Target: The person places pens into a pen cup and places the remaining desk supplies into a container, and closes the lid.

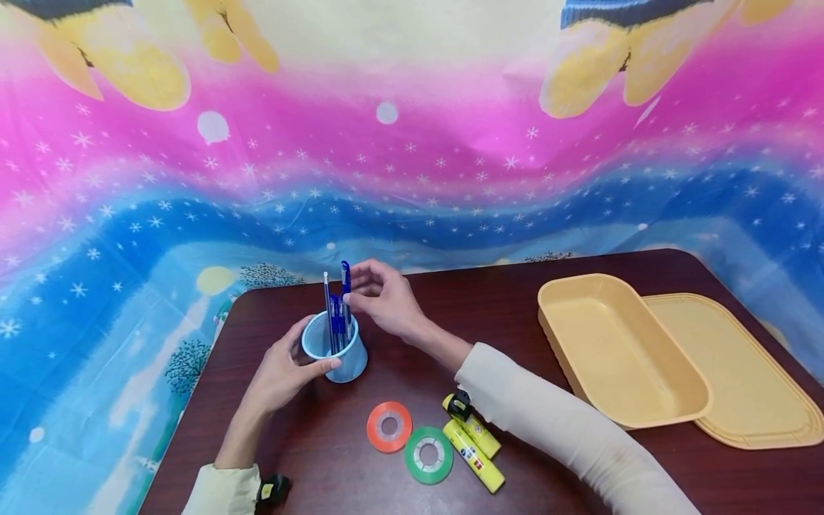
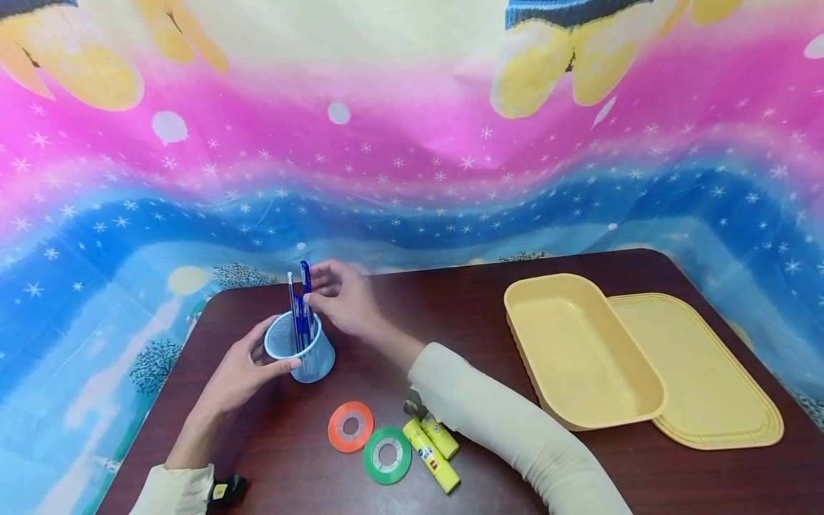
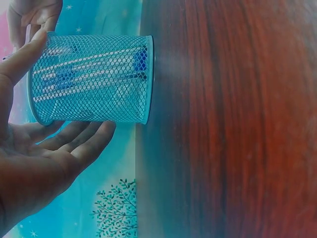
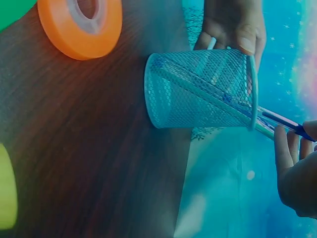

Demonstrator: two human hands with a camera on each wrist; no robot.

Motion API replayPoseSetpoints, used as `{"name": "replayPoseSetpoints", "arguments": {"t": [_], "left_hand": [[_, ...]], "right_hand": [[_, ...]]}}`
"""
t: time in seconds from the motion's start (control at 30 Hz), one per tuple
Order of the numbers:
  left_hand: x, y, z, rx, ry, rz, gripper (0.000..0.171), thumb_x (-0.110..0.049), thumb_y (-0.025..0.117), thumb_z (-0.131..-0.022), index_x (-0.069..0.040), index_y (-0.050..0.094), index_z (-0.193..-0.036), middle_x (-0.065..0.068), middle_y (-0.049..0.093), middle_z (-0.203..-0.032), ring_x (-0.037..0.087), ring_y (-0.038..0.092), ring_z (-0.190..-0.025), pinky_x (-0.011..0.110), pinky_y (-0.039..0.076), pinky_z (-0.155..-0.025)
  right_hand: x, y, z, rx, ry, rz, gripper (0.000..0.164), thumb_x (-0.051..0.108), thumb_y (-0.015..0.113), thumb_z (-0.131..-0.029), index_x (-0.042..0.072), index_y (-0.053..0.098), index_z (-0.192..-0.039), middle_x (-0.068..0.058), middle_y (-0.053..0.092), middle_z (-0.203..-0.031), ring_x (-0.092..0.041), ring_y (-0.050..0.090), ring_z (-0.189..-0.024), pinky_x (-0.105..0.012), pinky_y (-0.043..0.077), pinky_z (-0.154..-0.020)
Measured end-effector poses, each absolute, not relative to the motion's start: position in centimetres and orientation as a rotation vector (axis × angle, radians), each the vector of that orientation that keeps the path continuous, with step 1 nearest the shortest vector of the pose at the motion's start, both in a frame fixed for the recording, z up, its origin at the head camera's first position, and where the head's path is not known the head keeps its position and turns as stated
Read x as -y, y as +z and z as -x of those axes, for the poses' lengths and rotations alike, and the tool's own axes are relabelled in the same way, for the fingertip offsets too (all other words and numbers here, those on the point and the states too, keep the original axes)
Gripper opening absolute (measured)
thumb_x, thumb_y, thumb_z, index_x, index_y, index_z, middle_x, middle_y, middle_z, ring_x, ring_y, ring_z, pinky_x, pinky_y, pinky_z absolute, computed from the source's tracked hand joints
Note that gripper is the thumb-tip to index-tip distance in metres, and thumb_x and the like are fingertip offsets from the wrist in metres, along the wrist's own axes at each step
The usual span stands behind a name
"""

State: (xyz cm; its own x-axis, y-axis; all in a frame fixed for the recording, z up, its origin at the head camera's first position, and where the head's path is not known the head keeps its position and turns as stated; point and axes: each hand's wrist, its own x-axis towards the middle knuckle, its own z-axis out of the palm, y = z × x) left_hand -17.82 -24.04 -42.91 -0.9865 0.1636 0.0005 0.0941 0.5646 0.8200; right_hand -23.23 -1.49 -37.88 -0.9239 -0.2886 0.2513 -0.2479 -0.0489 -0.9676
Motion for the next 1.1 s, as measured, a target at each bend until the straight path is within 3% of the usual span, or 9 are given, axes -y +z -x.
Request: {"name": "replayPoseSetpoints", "arguments": {"t": [0.17, 0.4, 1.1], "left_hand": [[24.1, -42.9, 17.8, -2.704, 1.43, -0.234, 0.098, -0.048, 0.084, -0.076, -0.02, 0.033, -0.155, 0.011, 0.052, -0.144, 0.034, 0.051, -0.134, 0.054, 0.048, -0.102], [24.1, -43.0, 17.8, -2.711, 1.416, -0.231, 0.098, -0.05, 0.083, -0.076, -0.02, 0.033, -0.155, 0.012, 0.052, -0.145, 0.035, 0.051, -0.133, 0.054, 0.048, -0.102], [24.1, -43.0, 17.8, -2.73, 1.408, -0.243, 0.096, -0.048, 0.084, -0.076, -0.022, 0.034, -0.154, 0.01, 0.054, -0.143, 0.033, 0.051, -0.134, 0.055, 0.047, -0.103]], "right_hand": [[1.7, -38.1, 23.0, -2.209, -2.123, 0.591, 0.036, 0.002, 0.074, -0.087, 0.004, 0.063, -0.121, -0.018, 0.068, -0.11, -0.029, 0.069, -0.099, -0.028, 0.06, -0.079], [1.8, -38.7, 23.0, -2.302, -2.08, 0.541, 0.032, 0.005, 0.076, -0.087, 0.01, 0.066, -0.117, -0.009, 0.07, -0.105, -0.023, 0.069, -0.097, -0.027, 0.06, -0.077], [1.1, -39.4, 22.9, -2.453, -1.887, 0.551, 0.037, 0.016, 0.08, -0.084, 0.01, 0.067, -0.118, -0.006, 0.072, -0.107, -0.015, 0.07, -0.093, -0.026, 0.057, -0.083]]}}
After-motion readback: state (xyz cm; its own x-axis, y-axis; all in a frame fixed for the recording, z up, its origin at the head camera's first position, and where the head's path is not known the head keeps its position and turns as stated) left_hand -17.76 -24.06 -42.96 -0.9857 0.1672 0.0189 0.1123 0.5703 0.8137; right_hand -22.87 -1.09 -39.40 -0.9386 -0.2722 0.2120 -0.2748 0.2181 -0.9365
